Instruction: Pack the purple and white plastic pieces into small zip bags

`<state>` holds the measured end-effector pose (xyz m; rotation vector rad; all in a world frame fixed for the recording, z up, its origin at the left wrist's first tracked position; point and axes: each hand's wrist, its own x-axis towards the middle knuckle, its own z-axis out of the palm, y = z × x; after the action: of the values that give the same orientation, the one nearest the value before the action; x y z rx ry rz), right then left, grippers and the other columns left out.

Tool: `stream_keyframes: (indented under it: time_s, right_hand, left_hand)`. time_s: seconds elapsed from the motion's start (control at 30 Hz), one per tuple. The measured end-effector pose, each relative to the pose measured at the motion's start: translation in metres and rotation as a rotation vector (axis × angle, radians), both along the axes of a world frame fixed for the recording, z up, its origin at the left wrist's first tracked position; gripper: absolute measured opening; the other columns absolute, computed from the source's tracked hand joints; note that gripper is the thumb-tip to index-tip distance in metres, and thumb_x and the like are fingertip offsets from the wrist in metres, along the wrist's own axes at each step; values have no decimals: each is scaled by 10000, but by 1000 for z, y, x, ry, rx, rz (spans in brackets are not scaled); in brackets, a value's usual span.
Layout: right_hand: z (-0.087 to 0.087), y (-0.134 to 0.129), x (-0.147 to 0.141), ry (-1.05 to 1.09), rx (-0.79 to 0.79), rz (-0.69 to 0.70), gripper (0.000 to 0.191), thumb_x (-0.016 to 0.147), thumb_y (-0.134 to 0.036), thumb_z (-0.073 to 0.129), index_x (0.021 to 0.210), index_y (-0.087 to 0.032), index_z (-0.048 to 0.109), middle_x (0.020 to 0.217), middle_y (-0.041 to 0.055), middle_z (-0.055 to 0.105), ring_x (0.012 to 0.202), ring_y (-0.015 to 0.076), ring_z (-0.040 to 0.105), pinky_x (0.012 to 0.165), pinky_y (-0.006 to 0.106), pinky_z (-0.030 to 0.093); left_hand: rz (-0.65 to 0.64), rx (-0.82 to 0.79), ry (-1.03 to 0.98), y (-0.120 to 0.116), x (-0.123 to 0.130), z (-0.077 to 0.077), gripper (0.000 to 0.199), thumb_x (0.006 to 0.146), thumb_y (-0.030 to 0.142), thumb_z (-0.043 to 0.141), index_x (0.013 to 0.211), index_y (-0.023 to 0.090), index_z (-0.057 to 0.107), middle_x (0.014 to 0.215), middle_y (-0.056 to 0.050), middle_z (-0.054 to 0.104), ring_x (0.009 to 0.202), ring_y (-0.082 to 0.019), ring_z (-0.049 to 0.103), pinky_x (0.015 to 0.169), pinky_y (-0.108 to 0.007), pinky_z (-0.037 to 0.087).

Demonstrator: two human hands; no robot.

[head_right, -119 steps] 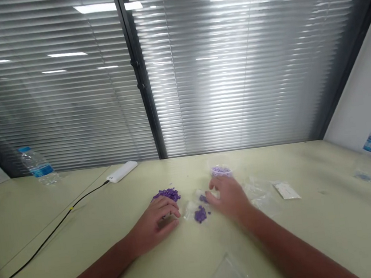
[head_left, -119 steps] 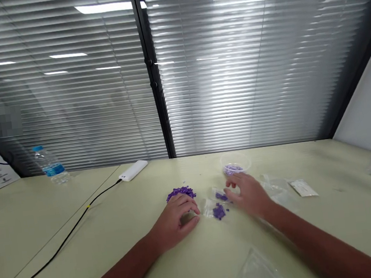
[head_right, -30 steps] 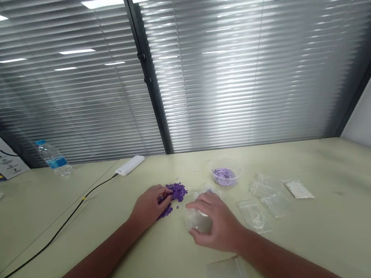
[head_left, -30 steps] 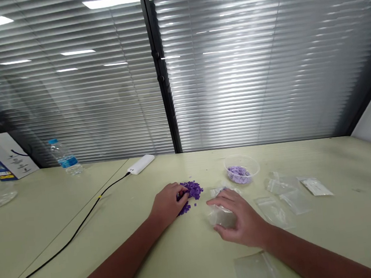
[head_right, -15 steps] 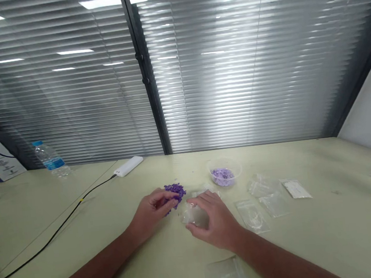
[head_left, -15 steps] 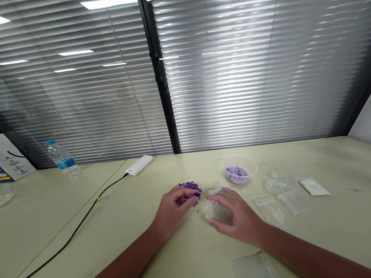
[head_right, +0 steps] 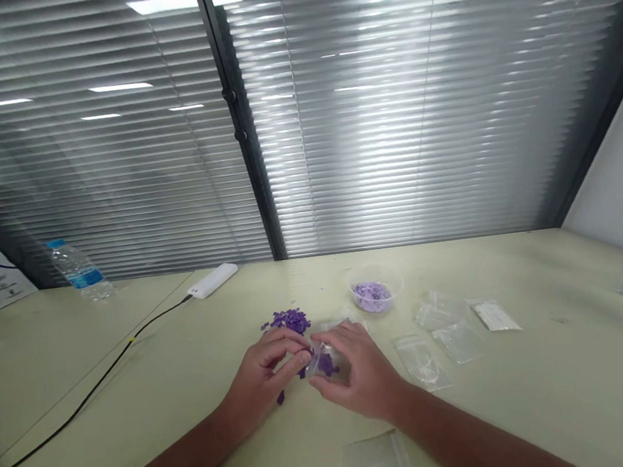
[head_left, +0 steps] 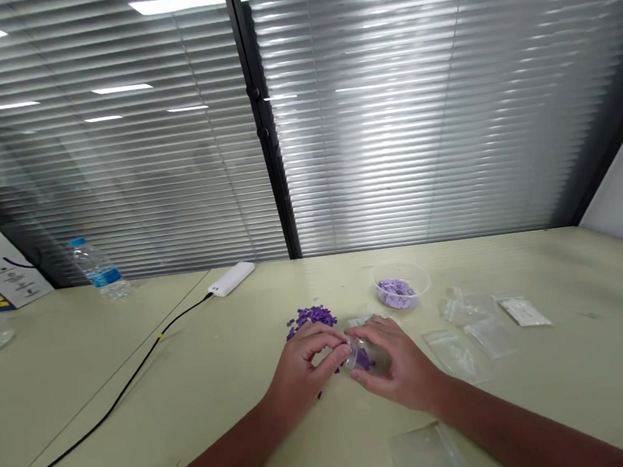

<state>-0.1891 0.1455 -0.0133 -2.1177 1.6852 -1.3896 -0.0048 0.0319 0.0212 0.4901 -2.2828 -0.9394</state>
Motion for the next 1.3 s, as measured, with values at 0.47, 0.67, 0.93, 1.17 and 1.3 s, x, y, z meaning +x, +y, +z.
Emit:
stream_keyframes:
  time_s: [0.47,0.67,0.93,1.17,1.3]
  right_hand:
    - [-3,1,-8,-159,15,-184,412,895,-358,674,1293,-270,611,1173,76,673,1121,277,603,1002,449,475]
    - [-3,-1,-7,-166,11,-183,417,887,-352,685,1291,-271,619,1161,70,677,1118,276,603,1016,456,472]
    - [-4,-2,-8,-231,21,-246,400,906,-374,657,1285,-253,621,1176,79,659,1130,267,603,1013,438,476]
    - [-4,-1,-9,-228,30,-231,386,909,-385,648,1271,-252,628,1166,75,655,1117,254,604,1000,410,478]
    - [-4,-1,-8,-236,54,-242,392,912,-408,653,1278,-268,630,1174,69,654,1131,253,598,998,399,480]
  left_hand:
    - [-264,-400,-369,-36,20,9,899,709,656,807,1486,326,496,1428,-117,516,1322,-357,459,1124,-488,383]
    - [-85,-520,-412,-41,14,-7,757,961,577,566,1608,297,290,1611,-107,356,1502,-349,267,1223,-540,242]
    - [-298,-557,-378,-23,12,10,381,993,448,570,1367,388,615,1470,-39,526,1406,-285,411,1186,-460,317]
    - [-138,-531,-328,-43,14,4,181,965,407,615,1029,273,719,1385,-51,582,1417,-283,396,1182,-444,328]
    - [130,-501,-308,-59,15,-12,446,918,510,641,1237,202,590,1443,-125,519,1398,-324,407,1161,-499,348]
